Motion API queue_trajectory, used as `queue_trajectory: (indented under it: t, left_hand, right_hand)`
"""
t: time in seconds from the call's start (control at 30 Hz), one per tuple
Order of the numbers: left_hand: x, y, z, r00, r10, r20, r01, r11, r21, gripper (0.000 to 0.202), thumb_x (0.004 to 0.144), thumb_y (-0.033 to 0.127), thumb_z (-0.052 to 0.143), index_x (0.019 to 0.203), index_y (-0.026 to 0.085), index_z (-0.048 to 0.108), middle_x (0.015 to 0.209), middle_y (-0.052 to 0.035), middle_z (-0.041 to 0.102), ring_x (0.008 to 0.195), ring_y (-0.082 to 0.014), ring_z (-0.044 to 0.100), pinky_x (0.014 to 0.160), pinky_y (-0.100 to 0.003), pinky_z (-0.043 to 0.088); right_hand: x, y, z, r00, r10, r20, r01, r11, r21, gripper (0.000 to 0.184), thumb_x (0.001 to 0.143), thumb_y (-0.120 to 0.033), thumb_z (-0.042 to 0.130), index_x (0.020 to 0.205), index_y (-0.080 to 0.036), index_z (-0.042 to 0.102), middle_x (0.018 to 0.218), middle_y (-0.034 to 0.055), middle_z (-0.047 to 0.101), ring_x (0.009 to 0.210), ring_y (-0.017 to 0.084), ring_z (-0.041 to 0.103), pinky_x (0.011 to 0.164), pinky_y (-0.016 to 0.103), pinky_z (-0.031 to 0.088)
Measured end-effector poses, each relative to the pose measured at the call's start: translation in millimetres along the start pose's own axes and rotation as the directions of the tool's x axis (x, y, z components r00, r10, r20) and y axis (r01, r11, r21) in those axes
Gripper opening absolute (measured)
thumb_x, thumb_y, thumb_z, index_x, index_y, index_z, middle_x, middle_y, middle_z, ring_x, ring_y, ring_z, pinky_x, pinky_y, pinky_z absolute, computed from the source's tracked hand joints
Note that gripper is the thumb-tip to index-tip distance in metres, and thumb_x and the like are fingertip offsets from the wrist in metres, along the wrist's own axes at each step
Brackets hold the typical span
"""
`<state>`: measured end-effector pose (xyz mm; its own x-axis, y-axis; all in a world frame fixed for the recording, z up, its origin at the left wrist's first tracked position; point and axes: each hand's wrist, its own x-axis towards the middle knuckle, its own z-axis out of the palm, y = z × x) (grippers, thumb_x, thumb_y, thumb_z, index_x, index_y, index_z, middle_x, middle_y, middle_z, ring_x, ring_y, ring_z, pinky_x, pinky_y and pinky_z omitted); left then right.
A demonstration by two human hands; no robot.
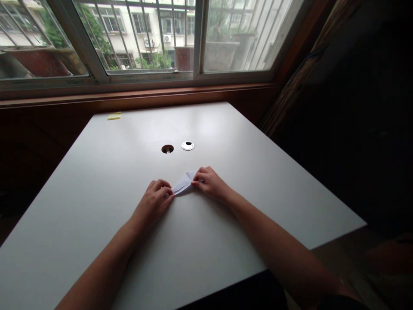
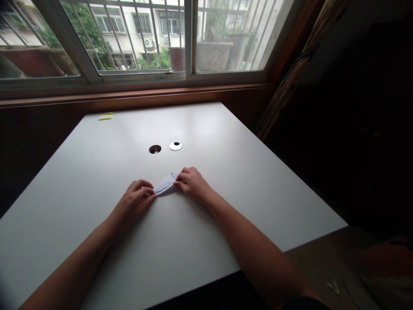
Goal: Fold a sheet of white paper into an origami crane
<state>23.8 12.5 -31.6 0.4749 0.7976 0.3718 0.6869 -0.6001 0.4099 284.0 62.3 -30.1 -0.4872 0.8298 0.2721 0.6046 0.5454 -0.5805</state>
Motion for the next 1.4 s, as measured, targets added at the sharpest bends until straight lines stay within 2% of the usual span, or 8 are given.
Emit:
queue_trajectory:
  t: [0.2,0.33,0.43,0.57,0.7,0.83,1.17,1.4]
  left_hand:
    - [2.7,1.2,1.0,0.996,0.064,0.054,-0.061,0.996,-0.06,0.011,0.093,0.027,0.056,0.087,0.02,0.061,0.097,-0.0055,0.063,0.091,-0.0192,0.054,0.083,-0.035,0.048]
    - [2.1,4.6,-0.3,0.989,0.114,0.096,-0.108,0.992,-0.065,0.009,0.092,0.027,0.058,0.089,0.021,0.063,0.097,-0.0059,0.064,0.092,-0.02,0.054,0.086,-0.036,0.049]
    - [1.0,8.7,0.9,0.983,0.162,0.09,-0.159,0.986,-0.04,0.017,0.091,0.028,0.06,0.105,0.023,0.065,0.105,-0.0076,0.065,0.098,-0.0218,0.055,0.089,-0.039,0.05]
    - [0.5,12.9,6.1,0.952,0.29,0.096,-0.285,0.956,-0.063,0.04,0.093,0.025,0.057,0.133,0.026,0.055,0.12,-0.0096,0.063,0.114,-0.0231,0.056,0.098,-0.041,0.051]
    - [0.8,14.2,8.3,0.926,0.343,0.157,-0.334,0.939,-0.085,0.046,0.097,0.021,0.049,0.142,0.027,0.046,0.125,-0.0094,0.062,0.113,-0.0205,0.059,0.098,-0.039,0.052]
    - [0.5,14.6,8.0,0.927,0.33,0.177,-0.324,0.944,-0.063,0.046,0.097,0.019,0.049,0.142,0.027,0.047,0.128,-0.0093,0.061,0.109,-0.0201,0.06,0.096,-0.038,0.053]
    - [3.1,17.8,7.6,0.922,0.365,0.129,-0.364,0.931,-0.031,0.04,0.097,0.019,0.048,0.136,0.025,0.053,0.13,-0.0073,0.063,0.104,-0.0186,0.062,0.097,-0.037,0.055]
    - [1.5,17.8,12.3,0.908,0.385,0.164,-0.397,0.917,0.042,0.037,0.098,0.017,0.046,0.133,0.021,0.056,0.131,-0.0078,0.062,0.107,-0.0195,0.06,0.097,-0.037,0.054]
  right_hand:
    - [1.0,-4.2,2.4,0.998,0.059,0.008,-0.059,0.997,-0.055,0.01,0.09,-0.027,0.063,0.084,-0.019,0.066,0.104,0.0081,0.059,0.099,0.022,0.048,0.092,0.039,0.041]
    - [1.6,-2.9,-0.2,0.997,0.056,0.051,-0.054,0.998,-0.044,0.011,0.09,-0.025,0.062,0.083,-0.019,0.065,0.105,0.0079,0.058,0.101,0.023,0.048,0.094,0.04,0.04]
    - [1.3,-1.8,-4.1,0.994,0.008,0.112,-0.006,1.0,-0.018,0.009,0.09,-0.024,0.062,0.083,-0.019,0.065,0.104,0.0078,0.059,0.101,0.023,0.048,0.094,0.041,0.04]
    - [0.2,-1.6,-8.2,0.986,-0.035,0.162,0.036,0.999,-0.002,0.007,0.088,-0.023,0.065,0.082,-0.019,0.066,0.105,0.0076,0.06,0.101,0.022,0.049,0.094,0.04,0.04]
    - [-0.2,-2.0,-8.4,0.987,-0.039,0.155,0.04,0.999,-0.004,0.008,0.088,-0.022,0.064,0.082,-0.019,0.066,0.105,0.0078,0.06,0.102,0.022,0.049,0.094,0.04,0.04]
    - [-0.3,-2.8,-7.6,0.989,-0.038,0.144,0.039,0.999,-0.004,0.007,0.088,-0.023,0.065,0.082,-0.019,0.065,0.103,0.0074,0.06,0.101,0.022,0.048,0.093,0.04,0.041]
    - [-0.6,-2.2,-0.2,0.997,-0.007,0.076,0.01,0.999,-0.045,0.006,0.086,-0.024,0.067,0.085,-0.018,0.065,0.103,0.0078,0.057,0.099,0.022,0.049,0.092,0.039,0.041]
    - [-0.6,-5.8,1.2,0.998,0.03,0.064,-0.025,0.997,-0.079,0.008,0.086,-0.025,0.067,0.083,-0.018,0.064,0.105,0.0075,0.055,0.102,0.023,0.046,0.094,0.039,0.04]
